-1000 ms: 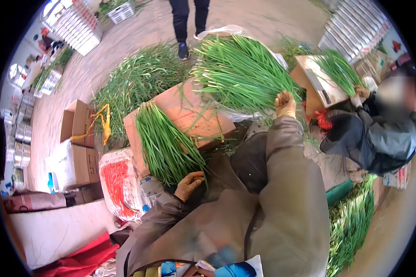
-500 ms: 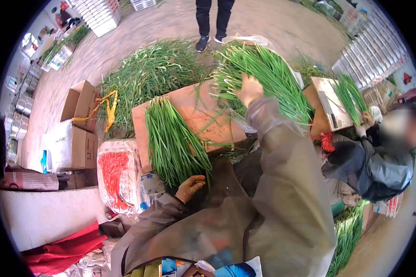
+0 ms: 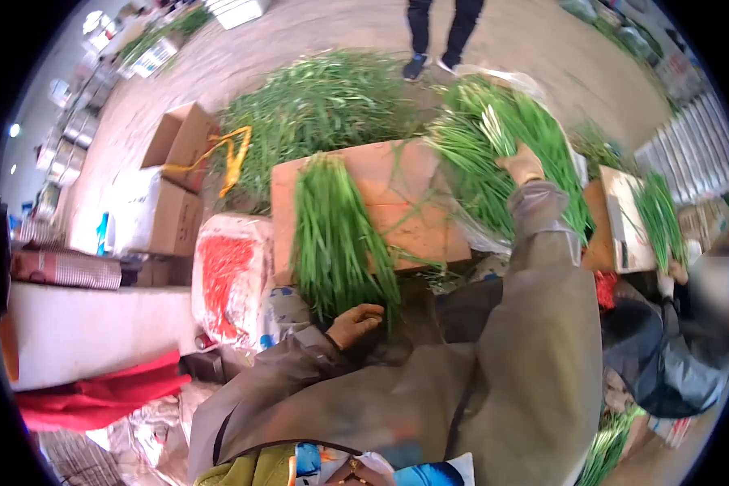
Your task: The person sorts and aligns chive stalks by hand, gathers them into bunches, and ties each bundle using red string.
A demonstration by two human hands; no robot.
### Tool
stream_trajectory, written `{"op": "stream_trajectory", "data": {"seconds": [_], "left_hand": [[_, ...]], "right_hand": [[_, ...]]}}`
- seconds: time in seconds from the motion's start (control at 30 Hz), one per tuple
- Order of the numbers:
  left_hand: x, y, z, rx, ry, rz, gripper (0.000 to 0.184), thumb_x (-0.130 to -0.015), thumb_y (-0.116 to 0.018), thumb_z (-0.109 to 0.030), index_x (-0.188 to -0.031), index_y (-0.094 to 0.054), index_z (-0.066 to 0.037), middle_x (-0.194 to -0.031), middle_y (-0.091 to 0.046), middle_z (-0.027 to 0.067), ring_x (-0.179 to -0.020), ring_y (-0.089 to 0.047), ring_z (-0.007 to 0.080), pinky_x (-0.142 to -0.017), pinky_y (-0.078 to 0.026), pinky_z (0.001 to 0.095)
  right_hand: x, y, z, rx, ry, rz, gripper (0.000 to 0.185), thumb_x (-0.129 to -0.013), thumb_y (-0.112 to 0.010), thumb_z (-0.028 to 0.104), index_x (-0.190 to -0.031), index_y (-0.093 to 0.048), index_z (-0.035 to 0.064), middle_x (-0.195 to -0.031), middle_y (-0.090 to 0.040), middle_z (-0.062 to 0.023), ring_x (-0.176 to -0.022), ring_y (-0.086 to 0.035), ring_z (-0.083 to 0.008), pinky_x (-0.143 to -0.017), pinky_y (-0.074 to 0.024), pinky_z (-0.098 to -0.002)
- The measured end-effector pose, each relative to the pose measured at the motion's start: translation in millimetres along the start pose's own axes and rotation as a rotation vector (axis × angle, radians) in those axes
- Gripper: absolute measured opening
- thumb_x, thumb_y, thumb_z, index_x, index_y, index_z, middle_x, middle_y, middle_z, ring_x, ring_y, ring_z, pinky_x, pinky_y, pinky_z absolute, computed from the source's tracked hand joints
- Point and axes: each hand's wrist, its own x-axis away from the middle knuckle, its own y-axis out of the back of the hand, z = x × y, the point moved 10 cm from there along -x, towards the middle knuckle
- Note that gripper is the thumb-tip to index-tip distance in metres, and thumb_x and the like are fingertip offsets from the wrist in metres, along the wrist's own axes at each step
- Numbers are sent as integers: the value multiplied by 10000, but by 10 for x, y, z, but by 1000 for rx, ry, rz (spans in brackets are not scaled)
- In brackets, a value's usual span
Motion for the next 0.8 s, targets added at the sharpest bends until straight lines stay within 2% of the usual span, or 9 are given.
{"op": "stream_trajectory", "data": {"seconds": [0.23, 0.27, 0.33, 0.43, 0.5, 0.57, 0.67, 0.7, 0.8], "left_hand": [[-630, 12, -630, -45, -150, -32, 348, -862, -577, -157, -1161, -489, -3, -1033, -576, 65, -957, -527, 132, -851, -421, 276], [-766, -78, -1033, -69, -251, -31, 352, -859, -579, -151, -1161, -485, 4, -1019, -580, 63, -925, -535, 132, -831, -430, 278], [-1184, -250, -1445, -87, -355, -37, 386, -851, -577, -139, -1195, -460, -10, -1041, -561, 69, -959, -515, 138, -856, -412, 283], [-1753, -665, -2130, 119, -456, -15, 513, -815, -626, -145, -1260, -396, -36, -1148, -502, 126, -1102, -454, 198, -925, -378, 322], [-2166, -958, -2379, 502, -342, 31, 893, -711, -735, -138, -1383, -151, -69, -1341, -256, 264, -1229, -336, 302, -979, -343, 375], [-2495, -1081, -2717, 324, -573, -94, 1012, -702, -741, -118, -1401, -12, -68, -1388, -134, 298, -1303, -205, 330, -1008, -297, 394], [-2754, -1317, -3037, 562, -631, -14, 843, -677, -755, -72, -1346, -244, -55, -1232, -440, 147, -1080, -466, 225, -931, -363, 358], [-2575, -1181, -3103, 504, -705, -329, 610, -691, -740, -48, -1206, -413, -44, -1012, -549, 38, -900, -512, 156, -824, -422, 316], [-2861, -1186, -2809, 750, -598, -235, 427, -739, -665, 24, -1122, -489, -48, -928, -549, 13, -862, -518, 121, -782, -437, 260]], "right_hand": [[139, 142, -335, -840, 37, 85, 931, -681, -734, 130, -1297, -114, -189, -842, -655, -134, -812, -608, -140, -807, -437, -227], [166, 154, -293, -884, 57, 96, 911, -691, -728, 110, -1299, -118, -186, -863, -652, -134, -807, -610, -151, -809, -436, -236], [288, 296, -157, -885, 95, 9, 514, -693, -712, 93, -1126, -495, -77, -846, -642, -83, -728, -589, -112, -689, -450, -224], [277, 300, -222, -776, 84, -26, 696, -672, -741, 131, -1226, -394, -107, -955, -622, -117, -823, -576, -151, -744, -443, -244], [200, 210, -319, -754, 108, -35, 797, -653, -768, 171, -1262, -342, -120, -1049, -592, -151, -901, -561, -181, -797, -435, -254], [289, 168, -233, -738, 207, -43, 764, -669, -757, 207, -1244, -370, -112, -1074, -584, -184, -933, -558, -179, -822, -428, -253], [546, 210, 4, -381, 291, -122, 567, -682, -684, 179, -1191, -484, 30, -1036, -593, -199, -932, -591, -294, -821, -450, -338], [590, 182, 40, -213, 170, -68, 576, -681, -675, 195, -1201, -472, 52, -1035, -585, -213, -953, -573, -322, -831, -442, -363], [716, 252, 163, 30, 240, 3, 724, -686, -679, 278, -1308, -346, 112, -1164, -501, -222, -1071, -485, -370, -894, -401, -402]]}}
